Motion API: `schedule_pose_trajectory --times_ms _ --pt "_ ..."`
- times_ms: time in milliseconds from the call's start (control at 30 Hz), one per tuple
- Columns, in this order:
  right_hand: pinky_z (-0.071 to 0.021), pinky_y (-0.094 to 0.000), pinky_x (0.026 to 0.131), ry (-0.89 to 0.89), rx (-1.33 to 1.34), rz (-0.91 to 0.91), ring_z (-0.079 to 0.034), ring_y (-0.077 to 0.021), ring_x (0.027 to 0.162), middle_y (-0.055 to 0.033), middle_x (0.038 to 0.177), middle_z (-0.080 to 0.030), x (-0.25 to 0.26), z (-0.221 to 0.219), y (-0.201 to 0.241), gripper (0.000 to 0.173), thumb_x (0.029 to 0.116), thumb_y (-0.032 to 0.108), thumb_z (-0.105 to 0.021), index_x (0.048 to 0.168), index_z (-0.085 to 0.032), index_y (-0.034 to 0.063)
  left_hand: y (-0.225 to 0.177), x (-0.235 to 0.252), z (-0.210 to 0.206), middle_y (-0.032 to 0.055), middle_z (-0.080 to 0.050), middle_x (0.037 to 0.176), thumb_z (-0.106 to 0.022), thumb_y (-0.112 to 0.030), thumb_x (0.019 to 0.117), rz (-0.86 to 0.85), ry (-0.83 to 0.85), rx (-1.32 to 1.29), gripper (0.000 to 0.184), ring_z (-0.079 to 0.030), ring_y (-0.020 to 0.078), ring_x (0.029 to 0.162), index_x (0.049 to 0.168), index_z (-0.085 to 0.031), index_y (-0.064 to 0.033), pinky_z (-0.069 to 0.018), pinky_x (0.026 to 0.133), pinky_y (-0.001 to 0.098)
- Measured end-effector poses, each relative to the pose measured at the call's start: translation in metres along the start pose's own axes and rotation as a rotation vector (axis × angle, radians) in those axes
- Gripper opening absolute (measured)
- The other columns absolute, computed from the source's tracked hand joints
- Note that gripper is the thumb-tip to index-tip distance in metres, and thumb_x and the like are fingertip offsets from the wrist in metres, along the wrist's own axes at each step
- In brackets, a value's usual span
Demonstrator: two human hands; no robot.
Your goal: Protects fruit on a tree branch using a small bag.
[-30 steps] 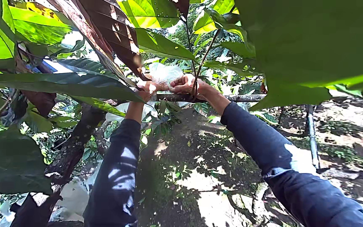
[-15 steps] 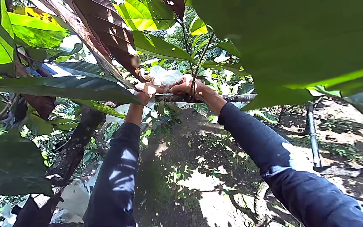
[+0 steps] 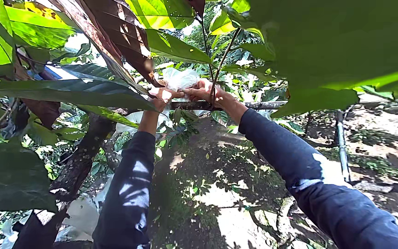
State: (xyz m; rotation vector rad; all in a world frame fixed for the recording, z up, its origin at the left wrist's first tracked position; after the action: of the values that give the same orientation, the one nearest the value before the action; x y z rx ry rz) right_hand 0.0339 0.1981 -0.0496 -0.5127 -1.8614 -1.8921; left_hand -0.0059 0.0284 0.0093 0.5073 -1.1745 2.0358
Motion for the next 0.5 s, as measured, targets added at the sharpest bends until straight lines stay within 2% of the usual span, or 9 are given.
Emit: schedule_pose_trajectory --times_ms 67,133,167,233,300,367,400,433,500 --pt "-0.0589 -0.0220 0.067 -0.009 0.021 -0.004 -0.067 -0.0049 0.068 -0.0002 0.080 -0.068 -0.001 0.000 0.000 0.008 0.1020 0.008 -0.062 0.104 -0.062 0.0011 0.000 -0.002 0.000 0.0122 -0.068 0.100 -0.090 0.000 0.0672 -0.020 -0.037 0.107 0.049 -0.065 0.0161 0.093 0.109 -0.065 0.0023 -0.0552 0.085 0.0340" --pt "-0.0591 -0.0235 0.067 -0.084 0.040 -0.060 -0.067 -0.0068 0.068 -0.0015 0.079 -0.068 -0.001 -0.001 -0.001 0.011 0.0993 0.008 -0.066 0.106 -0.063 -0.0002 0.001 -0.004 -0.001 0.0177 -0.068 0.113 -0.085 -0.006 0.0768 -0.018 -0.041 0.233 0.047 -0.065 0.0218 0.106 0.118 -0.065 0.0043 -0.0515 0.096 0.0396" --pt "-0.0595 -0.0240 0.067 -0.121 0.053 -0.095 -0.068 -0.0080 0.068 -0.0027 0.079 -0.068 -0.001 -0.001 -0.002 0.016 0.0978 0.008 -0.068 0.110 -0.062 -0.0012 0.001 -0.006 0.000 0.0189 -0.067 0.116 -0.081 -0.007 0.0823 -0.039 -0.030 0.259 0.045 -0.063 0.0218 0.109 0.122 -0.063 0.0054 -0.0500 0.099 0.0392" --pt "-0.0597 -0.0242 0.067 -0.151 0.071 -0.143 -0.069 -0.0093 0.069 -0.0047 0.083 -0.068 -0.001 -0.001 -0.001 0.028 0.0959 0.006 -0.070 0.119 -0.056 -0.0013 0.004 -0.010 0.000 0.0165 -0.067 0.109 -0.076 -0.004 0.0865 -0.121 -0.040 0.228 0.036 -0.063 0.0157 0.101 0.118 -0.063 0.0063 -0.0506 0.094 0.0315" --pt "-0.0586 -0.0226 0.064 -0.168 0.060 -0.165 -0.067 -0.0077 0.066 -0.0031 0.080 -0.068 0.001 -0.003 0.000 0.027 0.0938 0.005 -0.071 0.116 -0.058 -0.0001 0.003 -0.015 0.000 0.0158 -0.066 0.109 -0.073 -0.005 0.0893 -0.168 -0.057 0.281 0.033 -0.062 0.0138 0.101 0.118 -0.063 0.0069 -0.0497 0.095 0.0274" --pt "-0.0573 -0.0211 0.062 -0.164 0.042 -0.180 -0.066 -0.0063 0.064 -0.0022 0.078 -0.067 0.003 -0.005 0.002 0.022 0.0941 0.002 -0.070 0.113 -0.059 0.0000 -0.010 -0.026 0.000 0.0234 -0.067 0.120 -0.070 -0.012 0.0942 -0.120 -0.019 0.525 0.034 -0.062 0.0274 0.116 0.121 -0.064 0.0080 -0.0459 0.104 0.0393" --pt "-0.0569 -0.0208 0.062 -0.161 0.036 -0.188 -0.065 -0.0064 0.063 -0.0025 0.077 -0.066 0.003 -0.005 0.003 0.019 0.0947 0.000 -0.068 0.112 -0.059 -0.0001 -0.023 -0.033 0.000 0.0284 -0.062 0.130 -0.065 -0.014 0.0995 -0.042 0.067 0.664 0.036 -0.057 0.0370 0.127 0.127 -0.061 0.0087 -0.0398 0.111 0.0486" --pt "-0.0567 -0.0206 0.060 -0.163 0.022 -0.190 -0.064 -0.0063 0.062 -0.0021 0.075 -0.065 0.004 -0.005 0.003 0.016 0.0948 0.000 -0.068 0.109 -0.060 0.0002 -0.030 -0.036 -0.001 0.0308 -0.059 0.135 -0.061 -0.015 0.1019 0.004 0.129 0.746 0.037 -0.053 0.0422 0.132 0.130 -0.059 0.0089 -0.0365 0.113 0.0539" --pt "-0.0553 -0.0200 0.059 -0.143 0.004 -0.182 -0.063 -0.0055 0.061 -0.0007 0.074 -0.064 0.003 -0.004 0.004 0.012 0.0958 0.001 -0.067 0.106 -0.061 0.0019 -0.033 -0.039 -0.001 0.0314 -0.058 0.136 -0.059 -0.014 0.1032 0.020 0.165 0.789 0.036 -0.052 0.0441 0.133 0.132 -0.059 0.0092 -0.0366 0.112 0.0555"
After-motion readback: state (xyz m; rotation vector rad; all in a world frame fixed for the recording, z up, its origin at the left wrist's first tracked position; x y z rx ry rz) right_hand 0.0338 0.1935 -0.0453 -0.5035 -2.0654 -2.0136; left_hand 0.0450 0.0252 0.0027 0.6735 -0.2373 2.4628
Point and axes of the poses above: each hand's wrist, its own x-axis towards the middle knuckle, its own z-axis out of the back of the hand, y = z × x, the point moved 2 cm from there along x, towards the middle knuckle
